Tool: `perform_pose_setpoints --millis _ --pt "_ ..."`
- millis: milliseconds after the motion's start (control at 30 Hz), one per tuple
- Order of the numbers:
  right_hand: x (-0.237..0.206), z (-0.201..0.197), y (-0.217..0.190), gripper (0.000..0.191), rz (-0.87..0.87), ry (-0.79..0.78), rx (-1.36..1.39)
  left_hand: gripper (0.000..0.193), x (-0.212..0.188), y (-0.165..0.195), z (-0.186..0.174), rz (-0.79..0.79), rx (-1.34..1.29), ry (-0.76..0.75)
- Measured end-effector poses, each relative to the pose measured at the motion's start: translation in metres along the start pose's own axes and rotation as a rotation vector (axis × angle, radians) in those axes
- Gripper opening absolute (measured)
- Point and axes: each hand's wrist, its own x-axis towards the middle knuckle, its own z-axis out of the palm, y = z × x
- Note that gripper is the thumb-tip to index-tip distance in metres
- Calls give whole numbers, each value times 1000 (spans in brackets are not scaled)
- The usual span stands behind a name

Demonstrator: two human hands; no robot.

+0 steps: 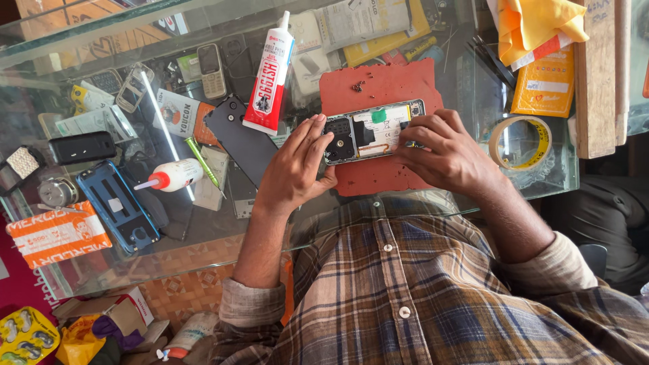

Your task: The person repairs a smartphone at a glass workbench. They lift the phone frame away from the exposed internals, handle the mid-frame and small components, briefly power the phone on and interact with its screen, then use a screwdriver to work on the opened phone body and reposition parts on the mat.

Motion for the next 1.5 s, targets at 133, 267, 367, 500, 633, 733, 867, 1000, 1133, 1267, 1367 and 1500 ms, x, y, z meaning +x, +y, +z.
perform_pose_setpoints --millis 133,267,367,500,633,733,867,1000,1133,1267,1367,1500 --pt "6 2 -1 27 -64 -17 13 48 0 0 0 9 -4 16" --pt "13 6 -3 19 -68 -37 19 45 0 1 1 1 -4 22" --pt "19 8 -1 16 -2 -5 123 43 -2 1 2 11 14 25" --pt "39 10 15 11 167 71 8 41 -2 -2 2 52 51 15" --pt "64 15 30 13 135 112 2 41 -3 -5 3 81 45 26" --pt "72 15 30 17 102 139 6 41 -4 -5 3 92 37 37" --pt "62 3 28 25 179 198 53 39 -4 -7 4 108 36 65" --pt "41 -10 27 23 292 268 211 39 -4 -8 5 113 47 66" --pt "38 -20 27 19 293 241 235 39 -2 -9 5 160 48 85" --pt "39 -34 20 38 103 86 199 40 -1 -8 5 141 63 88" --pt "39 -28 3 49 -14 55 110 39 1 -7 3 98 35 78" --pt "39 -14 -3 32 -13 106 -18 36 6 -1 -1 71 -10 81"
